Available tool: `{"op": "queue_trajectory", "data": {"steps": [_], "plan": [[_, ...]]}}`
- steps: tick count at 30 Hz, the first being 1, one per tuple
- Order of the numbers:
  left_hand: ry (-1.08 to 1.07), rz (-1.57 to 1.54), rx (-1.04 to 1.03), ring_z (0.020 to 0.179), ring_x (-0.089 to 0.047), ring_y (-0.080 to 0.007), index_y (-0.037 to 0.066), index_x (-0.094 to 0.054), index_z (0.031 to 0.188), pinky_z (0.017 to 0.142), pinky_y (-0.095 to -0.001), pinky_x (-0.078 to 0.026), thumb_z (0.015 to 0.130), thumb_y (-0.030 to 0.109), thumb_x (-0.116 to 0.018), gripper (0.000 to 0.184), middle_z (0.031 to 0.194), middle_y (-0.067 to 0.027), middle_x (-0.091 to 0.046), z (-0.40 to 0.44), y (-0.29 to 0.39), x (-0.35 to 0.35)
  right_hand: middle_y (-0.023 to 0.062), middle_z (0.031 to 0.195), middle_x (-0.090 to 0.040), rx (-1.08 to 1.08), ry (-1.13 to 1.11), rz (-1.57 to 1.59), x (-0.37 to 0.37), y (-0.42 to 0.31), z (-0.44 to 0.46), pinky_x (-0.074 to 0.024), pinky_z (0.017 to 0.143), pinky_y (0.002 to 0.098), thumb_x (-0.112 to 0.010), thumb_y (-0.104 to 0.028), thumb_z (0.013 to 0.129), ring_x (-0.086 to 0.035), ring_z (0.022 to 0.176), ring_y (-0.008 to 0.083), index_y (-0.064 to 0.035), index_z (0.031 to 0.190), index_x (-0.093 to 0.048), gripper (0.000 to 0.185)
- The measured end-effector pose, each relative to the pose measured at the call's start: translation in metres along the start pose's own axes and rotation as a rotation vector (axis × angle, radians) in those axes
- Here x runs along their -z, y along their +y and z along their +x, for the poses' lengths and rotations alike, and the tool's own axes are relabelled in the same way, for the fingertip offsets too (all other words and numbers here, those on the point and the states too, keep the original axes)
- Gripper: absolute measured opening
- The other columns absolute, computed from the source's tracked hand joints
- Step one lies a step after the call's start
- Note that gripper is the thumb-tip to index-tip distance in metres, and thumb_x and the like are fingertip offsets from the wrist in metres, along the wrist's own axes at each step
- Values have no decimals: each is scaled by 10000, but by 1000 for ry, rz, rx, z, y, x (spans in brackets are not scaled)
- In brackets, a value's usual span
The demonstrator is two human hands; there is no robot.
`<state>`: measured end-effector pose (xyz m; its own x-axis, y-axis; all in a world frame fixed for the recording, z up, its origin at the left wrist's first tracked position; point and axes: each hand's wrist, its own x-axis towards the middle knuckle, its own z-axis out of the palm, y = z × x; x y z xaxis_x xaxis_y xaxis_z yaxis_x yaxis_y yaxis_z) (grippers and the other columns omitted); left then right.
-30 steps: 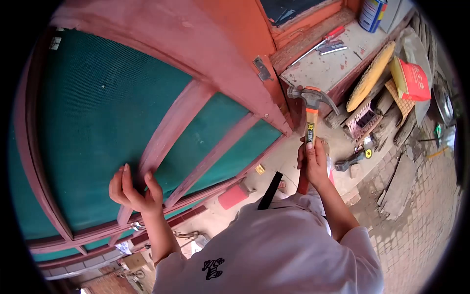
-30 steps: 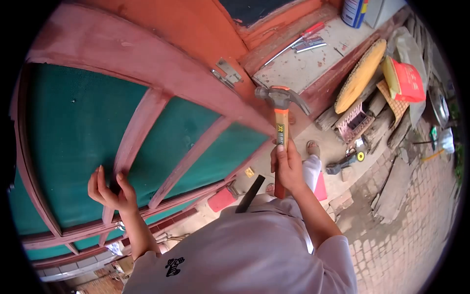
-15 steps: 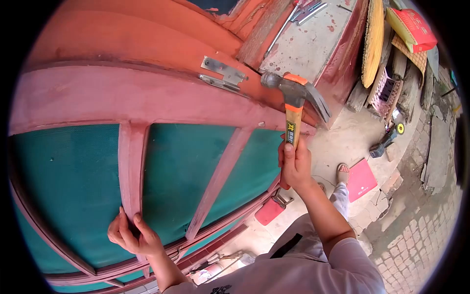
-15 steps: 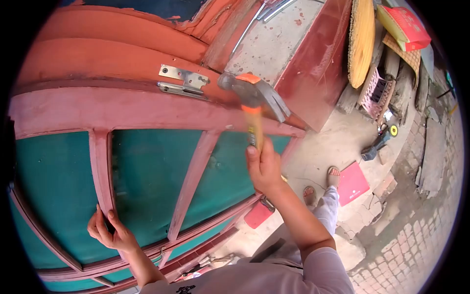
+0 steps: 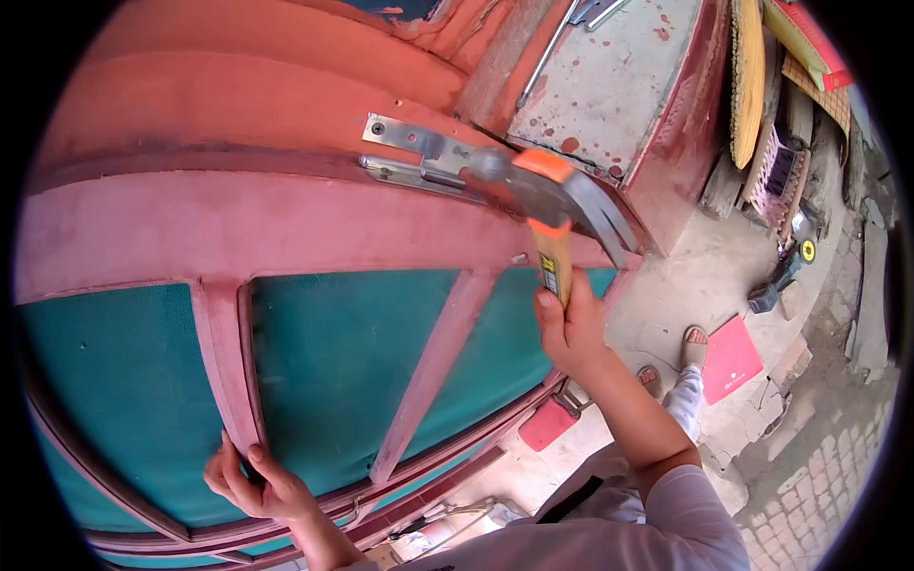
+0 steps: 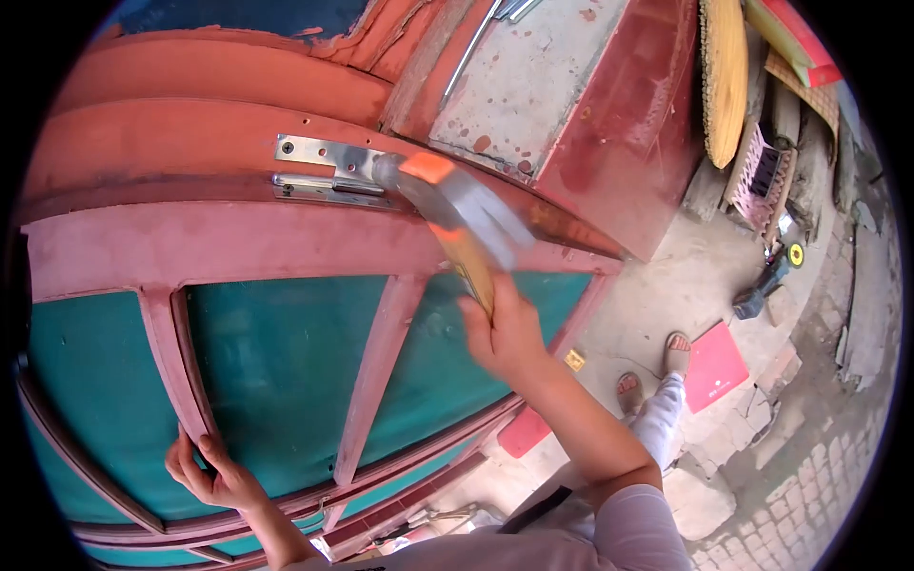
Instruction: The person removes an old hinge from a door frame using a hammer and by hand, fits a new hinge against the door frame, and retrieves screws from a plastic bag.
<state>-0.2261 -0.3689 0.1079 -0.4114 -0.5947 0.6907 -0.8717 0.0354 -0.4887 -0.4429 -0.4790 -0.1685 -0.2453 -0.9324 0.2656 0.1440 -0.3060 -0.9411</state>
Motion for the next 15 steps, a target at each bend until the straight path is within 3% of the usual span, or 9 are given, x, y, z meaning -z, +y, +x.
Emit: {"op": "queue_trajectory", "data": {"steps": [2, 4, 6, 12, 15], "plan": [[0, -27, 9, 913, -501, -252, -77, -610, 1084, 762, -370, -420, 948, 127, -579, 247, 1020, -147, -546, -2, -2, 1, 34, 590, -512, 101, 87, 5, -4, 11, -9, -398, 460, 291, -476, -244, 997, -514, 494, 124, -17, 1068, -439, 241], [0, -28, 35, 908, -499, -248, -79, -607, 1088, 760, -371, -420, 948, 129, -581, 251, 1015, -148, -543, -5, -2, 1, 74, 633, -539, 57, 67, -4, -5, 17, -9, -422, 489, 329, -508, -237, 976, -546, 531, 201, -15, 1091, -450, 257], [-4, -35, 36, 902, -497, -245, -80, -605, 1088, 758, -373, -421, 949, 134, -583, 256, 1007, -148, -540, -6, -2, 2, 154, 713, -591, -131, -47, -21, 0, 15, 1, -475, 551, 410, -568, -225, 936, -618, 612, 361, -12, 1132, -474, 304], [-19, -36, 39, 890, -496, -241, -82, -594, 1089, 756, -373, -424, 956, 162, -586, 278, 988, -143, -528, -3, -1, 2, 132, 702, -590, -54, 72, 99, -2, 20, -15, -480, 548, 386, -573, -203, 939, -618, 599, 333, -3, 1139, -460, 304], [-31, -40, 56, 891, -496, -236, -82, -590, 1090, 755, -370, -424, 957, 170, -586, 285, 989, -141, -523, -2, 1, 4, 153, 704, -587, -138, -97, -38, 8, 7, 5, -485, 550, 378, -573, -193, 936, -612, 592, 350, 18, 1128, -457, 308]]}}
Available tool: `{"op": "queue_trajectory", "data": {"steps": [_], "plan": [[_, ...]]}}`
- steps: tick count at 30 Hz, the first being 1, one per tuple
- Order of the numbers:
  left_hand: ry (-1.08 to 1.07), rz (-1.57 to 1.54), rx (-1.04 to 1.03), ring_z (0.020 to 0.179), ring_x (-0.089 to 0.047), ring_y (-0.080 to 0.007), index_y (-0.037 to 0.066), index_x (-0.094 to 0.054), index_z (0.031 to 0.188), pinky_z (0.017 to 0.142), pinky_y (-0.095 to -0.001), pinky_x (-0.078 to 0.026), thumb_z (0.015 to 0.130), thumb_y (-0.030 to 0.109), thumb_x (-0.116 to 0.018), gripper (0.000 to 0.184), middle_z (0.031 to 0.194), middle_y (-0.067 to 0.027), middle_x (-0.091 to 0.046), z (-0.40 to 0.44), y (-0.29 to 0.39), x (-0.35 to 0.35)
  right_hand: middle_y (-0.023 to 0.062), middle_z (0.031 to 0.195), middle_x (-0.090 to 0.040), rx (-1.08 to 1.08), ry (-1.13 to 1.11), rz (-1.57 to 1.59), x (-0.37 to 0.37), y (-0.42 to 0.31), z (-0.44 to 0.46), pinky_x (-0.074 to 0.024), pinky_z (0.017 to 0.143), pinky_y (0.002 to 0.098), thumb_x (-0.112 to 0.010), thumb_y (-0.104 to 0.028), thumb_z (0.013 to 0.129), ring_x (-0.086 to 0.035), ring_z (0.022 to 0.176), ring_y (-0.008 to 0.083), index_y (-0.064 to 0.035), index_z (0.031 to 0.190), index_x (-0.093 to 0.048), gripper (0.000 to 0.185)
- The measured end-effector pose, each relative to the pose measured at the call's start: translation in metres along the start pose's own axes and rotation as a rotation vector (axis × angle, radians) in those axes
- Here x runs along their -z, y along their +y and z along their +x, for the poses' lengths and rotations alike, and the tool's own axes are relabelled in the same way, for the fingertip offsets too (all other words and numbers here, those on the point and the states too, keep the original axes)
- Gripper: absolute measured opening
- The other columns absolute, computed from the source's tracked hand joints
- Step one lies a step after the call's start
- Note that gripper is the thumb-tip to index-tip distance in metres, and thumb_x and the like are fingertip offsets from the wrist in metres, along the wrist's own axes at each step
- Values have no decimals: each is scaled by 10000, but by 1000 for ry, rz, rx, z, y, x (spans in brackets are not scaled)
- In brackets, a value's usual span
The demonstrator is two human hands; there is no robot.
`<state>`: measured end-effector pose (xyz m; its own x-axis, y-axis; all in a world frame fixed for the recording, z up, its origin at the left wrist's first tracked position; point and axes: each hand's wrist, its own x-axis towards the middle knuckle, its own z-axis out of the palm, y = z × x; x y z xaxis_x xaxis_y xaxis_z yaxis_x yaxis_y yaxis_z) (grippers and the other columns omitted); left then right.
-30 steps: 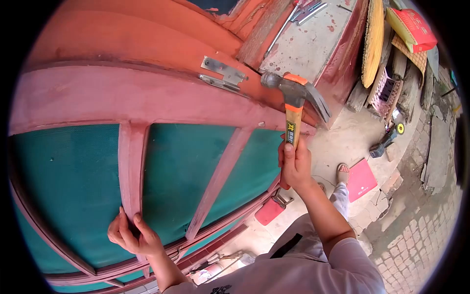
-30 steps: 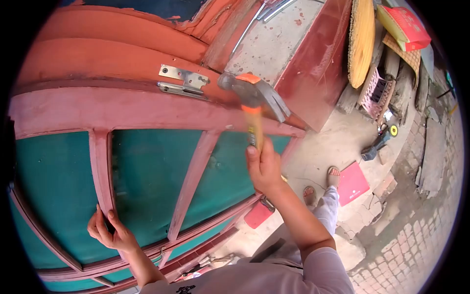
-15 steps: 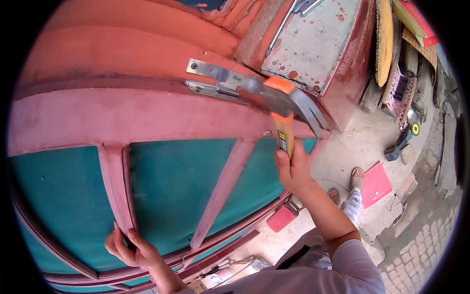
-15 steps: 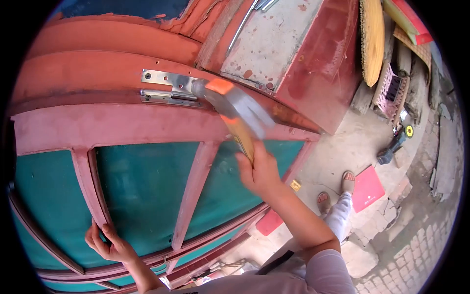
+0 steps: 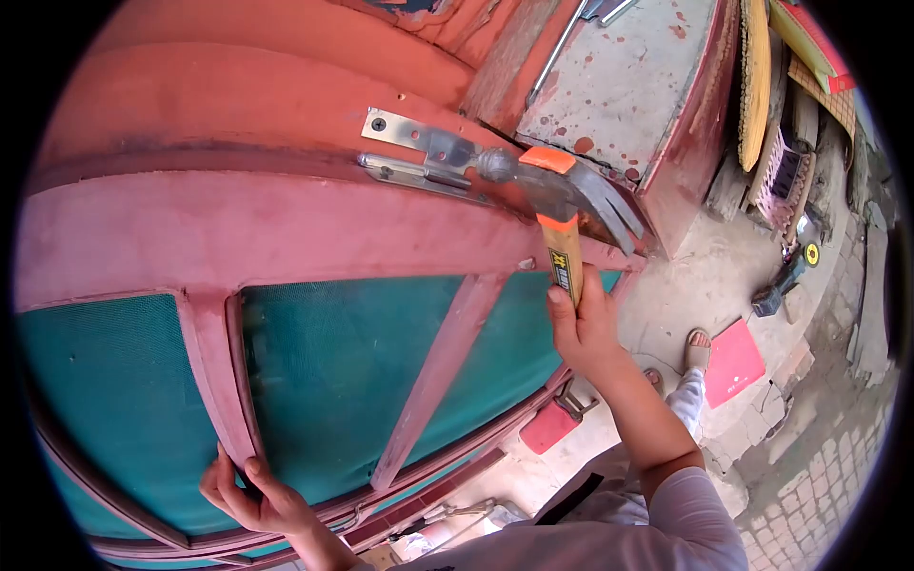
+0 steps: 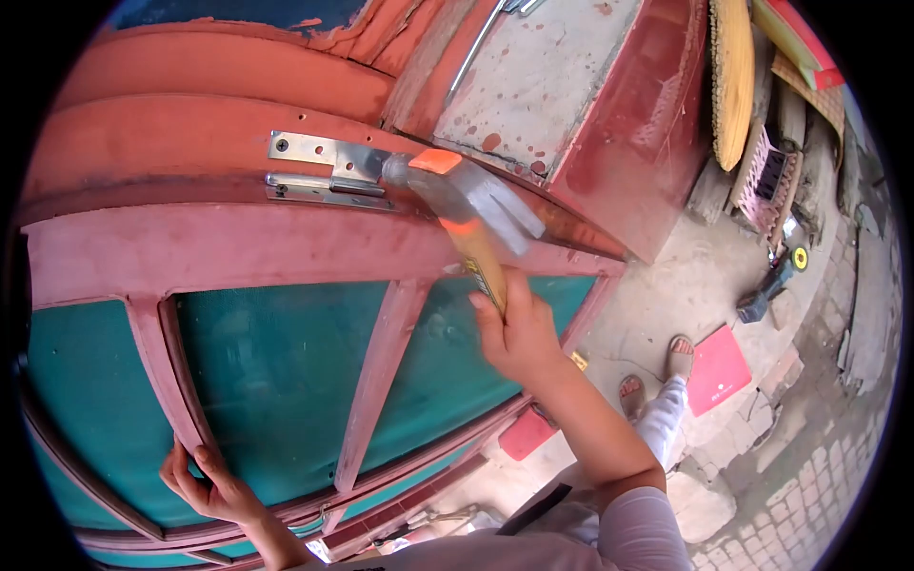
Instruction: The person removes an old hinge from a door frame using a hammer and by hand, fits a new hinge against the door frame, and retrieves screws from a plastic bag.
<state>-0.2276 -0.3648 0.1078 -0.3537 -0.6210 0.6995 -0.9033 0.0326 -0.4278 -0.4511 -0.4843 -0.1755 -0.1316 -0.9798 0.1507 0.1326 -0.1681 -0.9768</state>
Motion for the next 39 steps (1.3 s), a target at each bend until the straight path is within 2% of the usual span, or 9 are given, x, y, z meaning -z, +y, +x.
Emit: {"op": "queue_trajectory", "data": {"steps": [3, 10, 13, 18, 22, 26, 28, 32, 39], "plan": [[2, -2, -13, 895, -496, -231, -81, -589, 1088, 755, -369, -424, 958, 168, -585, 281, 992, -138, -521, 2, 0, -1, 23, 582, -504, 218, 189, 108, -7, 10, -11, -382, 454, 261, -480, -252, 994, -476, 475, 97, -9, 1033, -438, 250], [14, -6, 8, 906, -493, -235, -77, -590, 1082, 770, -373, -421, 962, 159, -570, 265, 1002, -138, -521, -1, -2, -2, 21, 592, -507, 88, 113, 104, -11, 6, 3, -382, 446, 263, -474, -244, 998, -482, 484, 92, -21, 976, -414, 232], [15, -17, 17, 905, -491, -234, -76, -589, 1085, 778, -371, -418, 962, 154, -565, 261, 1005, -138, -519, -1, -2, -3, 171, 685, -580, 94, 201, 390, -23, 19, -15, -468, 528, 385, -586, -204, 924, -597, 565, 359, -3, 1120, -463, 306], [24, -29, 16, 907, -493, -232, -72, -589, 1088, 781, -366, -417, 963, 155, -565, 261, 1006, -134, -519, -2, -2, -3, 171, 683, -579, 127, 166, 131, -22, 26, -7, -467, 523, 379, -586, -211, 926, -593, 554, 353, 15, 1122, -456, 327], [28, -22, 26, 907, -496, -228, -70, -592, 1087, 771, -362, -417, 964, 166, -566, 268, 1000, -129, -517, -4, -1, -3, 11, 578, -491, 156, 240, -24, -29, 7, -1, -367, 444, 244, -482, -248, 993, -474, 474, 86, -24, 995, -434, 229], [15, -5, 9, 907, -496, -224, -68, -594, 1087, 764, -355, -415, 966, 176, -567, 274, 1000, -123, -516, -1, -2, -3, 12, 588, -496, 79, 138, 128, -14, 6, -1, -363, 438, 245, -484, -260, 993, -473, 477, 84, -26, 974, -438, 239], [28, -11, 14, 909, -496, -224, -68, -594, 1086, 765, -352, -415, 965, 175, -568, 273, 1004, -123, -517, -1, -2, -5, 11, 580, -494, 149, 235, 218, -26, 11, -4, -363, 437, 248, -491, -267, 991, -473, 473, 86, -27, 963, -438, 247], [37, -12, 25, 913, -495, -223, -70, -594, 1083, 765, -349, -415, 964, 171, -569, 270, 1005, -123, -516, -1, 1, -4, 169, 693, -590, -100, 36, 63, -6, -4, 10, -485, 548, 366, -571, -218, 937, -623, 597, 339, -22, 1096, -487, 266], [30, -11, 49, 906, -492, -227, -72, -594, 1083, 782, -361, -406, 969, 187, -559, 285, 1000, -122, -528, -3, 0, -1, 187, 687, -576, -31, 80, -2, -12, -3, 4, -467, 528, 395, -572, -216, 937, -609, 581, 352, -26, 1091, -486, 259]]}}
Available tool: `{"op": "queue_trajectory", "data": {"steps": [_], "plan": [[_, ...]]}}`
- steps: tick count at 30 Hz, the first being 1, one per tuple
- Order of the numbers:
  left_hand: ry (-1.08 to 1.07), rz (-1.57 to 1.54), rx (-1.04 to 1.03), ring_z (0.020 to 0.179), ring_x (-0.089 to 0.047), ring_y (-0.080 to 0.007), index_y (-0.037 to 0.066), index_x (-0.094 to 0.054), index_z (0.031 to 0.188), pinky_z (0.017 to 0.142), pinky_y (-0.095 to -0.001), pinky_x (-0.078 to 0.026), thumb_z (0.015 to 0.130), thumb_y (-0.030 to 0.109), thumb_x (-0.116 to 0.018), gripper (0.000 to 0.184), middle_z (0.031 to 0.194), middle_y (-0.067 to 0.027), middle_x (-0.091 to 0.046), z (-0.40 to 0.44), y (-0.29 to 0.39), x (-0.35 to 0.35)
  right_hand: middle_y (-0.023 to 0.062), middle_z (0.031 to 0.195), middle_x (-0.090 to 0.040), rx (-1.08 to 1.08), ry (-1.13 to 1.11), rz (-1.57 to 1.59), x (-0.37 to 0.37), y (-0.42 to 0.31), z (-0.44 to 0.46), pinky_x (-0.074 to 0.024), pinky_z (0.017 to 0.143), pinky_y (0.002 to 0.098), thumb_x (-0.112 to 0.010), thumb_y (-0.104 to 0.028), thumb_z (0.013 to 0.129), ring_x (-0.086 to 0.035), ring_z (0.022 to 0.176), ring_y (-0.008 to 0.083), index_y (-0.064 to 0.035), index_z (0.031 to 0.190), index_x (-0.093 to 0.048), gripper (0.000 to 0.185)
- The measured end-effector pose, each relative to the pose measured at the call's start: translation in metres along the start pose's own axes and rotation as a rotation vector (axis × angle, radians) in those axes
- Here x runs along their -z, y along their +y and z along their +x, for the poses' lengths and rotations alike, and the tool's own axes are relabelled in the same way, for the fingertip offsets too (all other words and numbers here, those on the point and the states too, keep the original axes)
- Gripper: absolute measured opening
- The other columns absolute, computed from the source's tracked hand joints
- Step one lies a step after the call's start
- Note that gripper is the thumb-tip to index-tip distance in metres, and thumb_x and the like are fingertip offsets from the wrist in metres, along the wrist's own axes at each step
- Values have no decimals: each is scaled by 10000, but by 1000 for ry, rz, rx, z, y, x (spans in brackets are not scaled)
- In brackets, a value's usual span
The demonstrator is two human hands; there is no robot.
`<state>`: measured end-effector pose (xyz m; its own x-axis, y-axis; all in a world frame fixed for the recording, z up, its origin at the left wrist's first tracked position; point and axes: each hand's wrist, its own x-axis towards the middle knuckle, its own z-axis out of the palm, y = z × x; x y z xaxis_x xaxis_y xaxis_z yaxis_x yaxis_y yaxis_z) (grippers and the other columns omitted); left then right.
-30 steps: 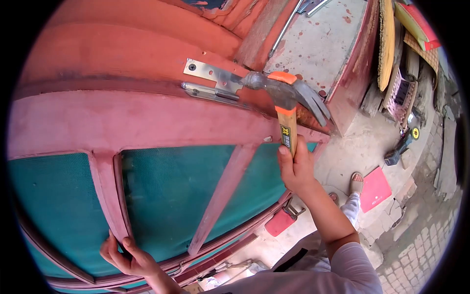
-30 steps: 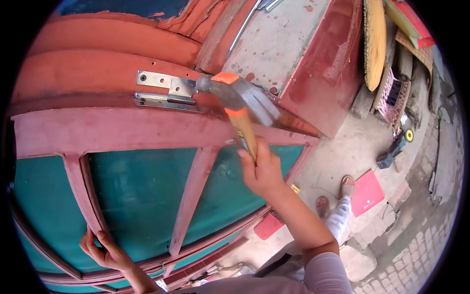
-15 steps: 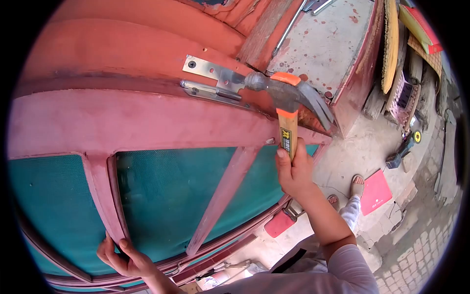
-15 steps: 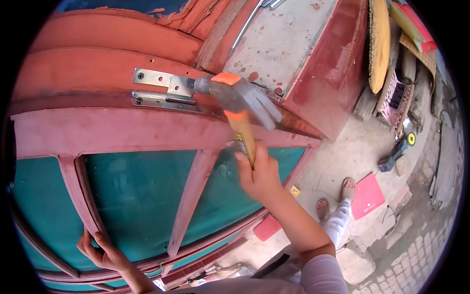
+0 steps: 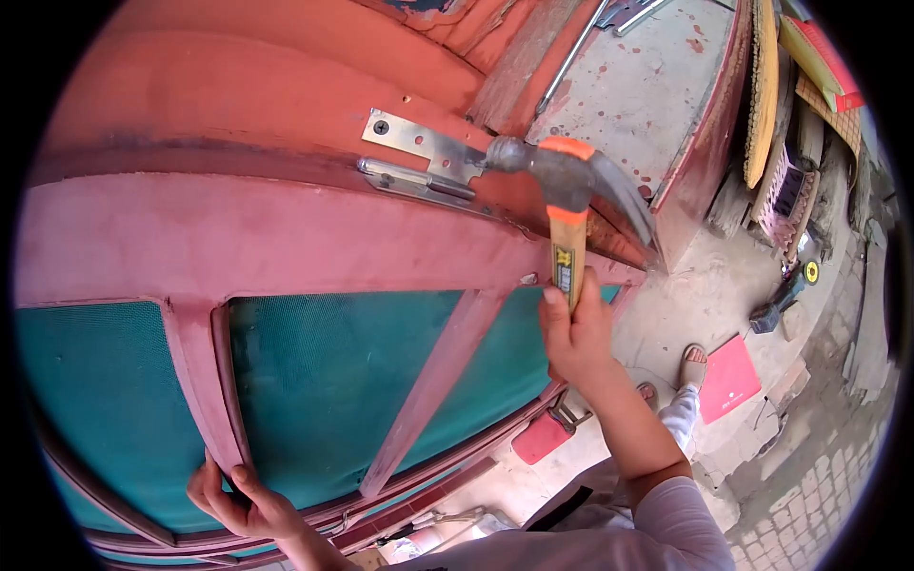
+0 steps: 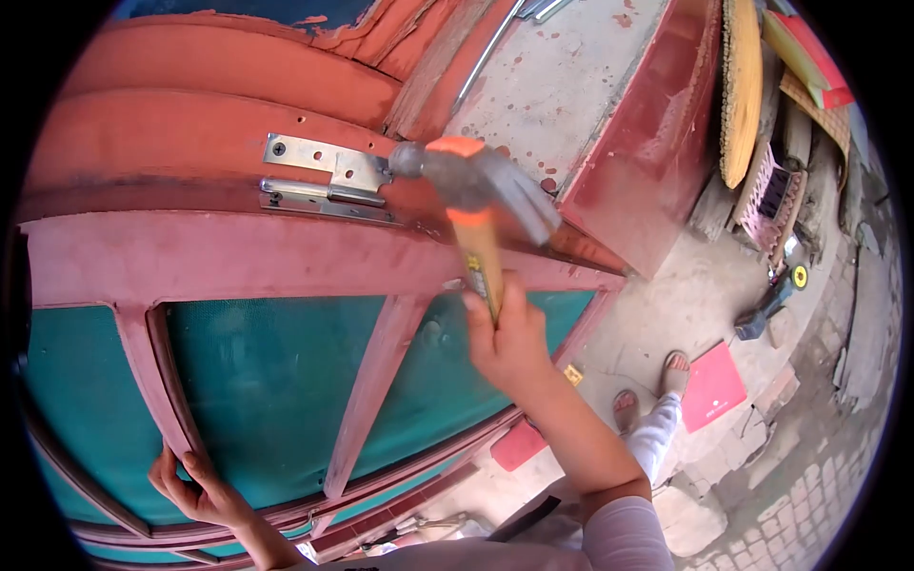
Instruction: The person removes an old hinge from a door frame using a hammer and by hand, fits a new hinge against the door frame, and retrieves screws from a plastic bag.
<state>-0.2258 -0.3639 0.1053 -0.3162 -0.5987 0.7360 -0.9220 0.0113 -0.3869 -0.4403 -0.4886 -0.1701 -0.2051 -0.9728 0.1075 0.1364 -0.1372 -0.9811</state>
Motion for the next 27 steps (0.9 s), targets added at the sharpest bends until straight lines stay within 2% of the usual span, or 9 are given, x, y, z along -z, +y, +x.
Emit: {"op": "queue_trajectory", "data": {"steps": [6, 9, 12, 15, 18, 19, 22, 26, 27], "plan": [[-12, 14, -23, 902, -493, -223, -71, -592, 1084, 781, -360, -401, 969, 192, -561, 289, 994, -119, -529, 0, 0, 0, 173, 693, -578, 112, 102, 65, 0, 15, -14, -474, 536, 397, -570, -195, 931, -621, 594, 347, -15, 1073, -493, 241], [16, -16, -6, 900, -496, -226, -73, -590, 1084, 776, -363, -403, 971, 196, -560, 294, 993, -124, -531, 0, 0, -4, 161, 682, -579, -8, -51, -9, 14, -1, 7, -480, 539, 395, -572, -180, 928, -629, 593, 336, -15, 1077, -493, 236], [8, -4, -21, 899, -500, -230, -75, -588, 1084, 771, -366, -407, 972, 196, -558, 295, 993, -131, -531, 1, -1, -4, 150, 654, -574, 137, 114, 194, 9, 10, -12, -471, 528, 401, -586, -190, 928, -620, 574, 330, -27, 1073, -495, 236], [-5, -7, -4, 900, -502, -234, -77, -586, 1084, 768, -370, -412, 972, 194, -558, 295, 996, -137, -530, 0, 1, -1, 139, 676, -583, 63, -18, -54, 4, 6, -1, -478, 537, 384, -584, -201, 932, -623, 570, 319, -25, 1092, -495, 255], [-11, 8, -28, 902, -505, -236, -79, -586, 1085, 768, -370, -415, 970, 195, -560, 298, 1006, -143, -534, 2, 0, -1, 158, 697, -592, -32, -75, 81, 19, 1, 1, -485, 547, 397, -582, -192, 929, -628, 587, 355, -8, 1116, -487, 279], [-16, 18, -35, 903, -505, -236, -80, -586, 1085, 768, -370, -416, 970, 196, -561, 300, 1010, -145, -536, 2, 0, 0, 49, 615, -533, 194, 66, 81, 13, 5, -2, -414, 466, 299, -517, -186, 972, -526, 493, 140, -24, 995, -447, 179], [2, 5, -4, 905, -506, -236, -80, -587, 1086, 769, -367, -415, 969, 196, -562, 301, 1012, -147, -538, -2, -1, -2, 44, 602, -527, 265, 136, -4, 1, 7, 1, -402, 458, 283, -514, -178, 972, -514, 477, 124, -20, 994, -448, 172], [-10, 16, -27, 902, -505, -233, -77, -590, 1085, 768, -364, -414, 969, 189, -563, 291, 1001, -141, -530, 1, 0, -1, 51, 585, -519, 133, 20, 39, 13, 2, 5, -401, 455, 290, -513, -185, 972, -518, 470, 143, -20, 997, -447, 180], [-9, 14, -18, 903, -505, -234, -77, -590, 1087, 768, -364, -413, 969, 187, -562, 290, 1000, -140, -528, 2, 0, -2, 89, 609, -536, 154, 53, 82, 11, 6, 1, -424, 474, 322, -536, -172, 955, -549, 503, 215, -18, 1043, -458, 194]]}}
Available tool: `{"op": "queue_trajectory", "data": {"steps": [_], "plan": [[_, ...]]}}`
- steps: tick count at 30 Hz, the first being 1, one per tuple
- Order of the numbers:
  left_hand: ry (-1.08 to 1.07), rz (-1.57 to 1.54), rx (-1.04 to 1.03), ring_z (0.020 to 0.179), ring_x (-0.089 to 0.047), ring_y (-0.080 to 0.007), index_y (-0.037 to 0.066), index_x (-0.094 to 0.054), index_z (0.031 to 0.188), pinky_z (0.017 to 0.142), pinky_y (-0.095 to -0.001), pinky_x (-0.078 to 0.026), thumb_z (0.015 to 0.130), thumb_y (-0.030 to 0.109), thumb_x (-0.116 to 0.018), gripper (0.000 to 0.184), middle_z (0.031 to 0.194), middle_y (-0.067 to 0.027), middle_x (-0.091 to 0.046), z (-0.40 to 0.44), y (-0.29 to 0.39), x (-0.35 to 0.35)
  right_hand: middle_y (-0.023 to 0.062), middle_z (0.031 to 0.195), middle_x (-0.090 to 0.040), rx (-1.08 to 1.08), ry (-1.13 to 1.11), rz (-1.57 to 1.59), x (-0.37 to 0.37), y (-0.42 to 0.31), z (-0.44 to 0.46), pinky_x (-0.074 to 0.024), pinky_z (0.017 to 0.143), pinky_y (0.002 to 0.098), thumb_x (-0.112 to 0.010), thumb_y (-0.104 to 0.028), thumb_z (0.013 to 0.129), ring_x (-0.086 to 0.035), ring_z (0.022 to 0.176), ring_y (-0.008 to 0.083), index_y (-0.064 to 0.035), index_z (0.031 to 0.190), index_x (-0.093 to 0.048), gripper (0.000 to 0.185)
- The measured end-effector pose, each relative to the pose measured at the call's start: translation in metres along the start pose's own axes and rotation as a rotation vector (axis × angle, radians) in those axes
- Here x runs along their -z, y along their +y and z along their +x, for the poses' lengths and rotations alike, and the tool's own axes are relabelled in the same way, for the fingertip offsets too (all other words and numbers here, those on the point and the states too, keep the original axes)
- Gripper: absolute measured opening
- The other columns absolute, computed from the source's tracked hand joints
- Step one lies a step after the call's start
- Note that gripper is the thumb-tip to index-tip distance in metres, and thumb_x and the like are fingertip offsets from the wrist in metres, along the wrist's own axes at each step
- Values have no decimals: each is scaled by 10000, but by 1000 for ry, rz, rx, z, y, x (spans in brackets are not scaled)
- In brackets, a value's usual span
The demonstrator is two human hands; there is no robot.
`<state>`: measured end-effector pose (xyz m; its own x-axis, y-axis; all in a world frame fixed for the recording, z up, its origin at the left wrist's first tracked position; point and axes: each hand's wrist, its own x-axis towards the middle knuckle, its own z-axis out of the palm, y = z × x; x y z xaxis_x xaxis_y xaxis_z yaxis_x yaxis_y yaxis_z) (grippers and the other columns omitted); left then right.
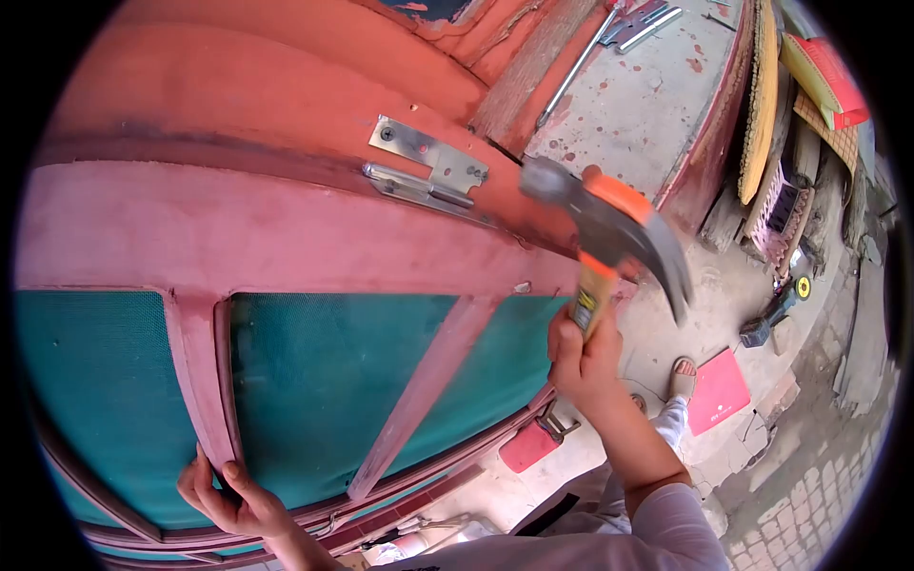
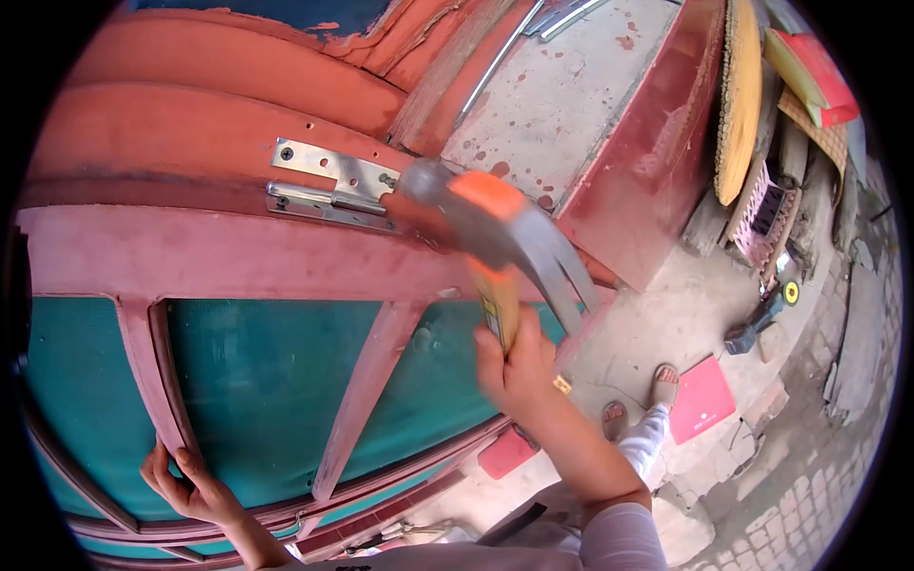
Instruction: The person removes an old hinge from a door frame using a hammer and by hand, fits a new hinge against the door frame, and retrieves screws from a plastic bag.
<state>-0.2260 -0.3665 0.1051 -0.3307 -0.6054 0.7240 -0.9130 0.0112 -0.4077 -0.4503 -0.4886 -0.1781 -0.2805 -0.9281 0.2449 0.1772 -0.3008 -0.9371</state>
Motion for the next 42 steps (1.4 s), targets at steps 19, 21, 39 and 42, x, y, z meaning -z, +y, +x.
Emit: {"op": "queue_trajectory", "data": {"steps": [19, 21, 39, 42], "plan": [[-18, 27, 3, 905, -509, -244, -76, -587, 1105, 778, -370, -411, 968, 178, -562, 290, 1028, -141, -534, -2, 1, 3, 22, 572, -503, 39, -1, -37, -1, 4, -2, -372, 430, 256, -492, -265, 994, -474, 452, 96, -23, 948, -446, 251], [-4, 17, 5, 906, -508, -245, -76, -588, 1100, 778, -370, -410, 970, 180, -560, 288, 1030, -143, -535, -1, 1, 1, 16, 568, -493, -25, -92, -70, 2, -3, 13, -361, 427, 243, -482, -283, 995, -465, 453, 83, -15, 961, -444, 273], [-9, -14, 17, 906, -509, -252, -80, -588, 1084, 781, -377, -408, 961, 174, -570, 283, 1006, -143, -528, -1, 0, 1, 113, 629, -568, -68, -16, 79, 11, -6, 1, -477, 514, 361, -561, -180, 936, -601, 521, 260, -12, 1083, -478, 239], [-7, -7, 4, 906, -512, -254, -78, -587, 1078, 781, -379, -409, 960, 173, -569, 278, 1008, -145, -531, 1, 0, 2, 138, 635, -577, -14, -73, -38, 4, -5, 4, -476, 514, 382, -581, -171, 926, -612, 536, 315, -18, 1084, -481, 242]]}}
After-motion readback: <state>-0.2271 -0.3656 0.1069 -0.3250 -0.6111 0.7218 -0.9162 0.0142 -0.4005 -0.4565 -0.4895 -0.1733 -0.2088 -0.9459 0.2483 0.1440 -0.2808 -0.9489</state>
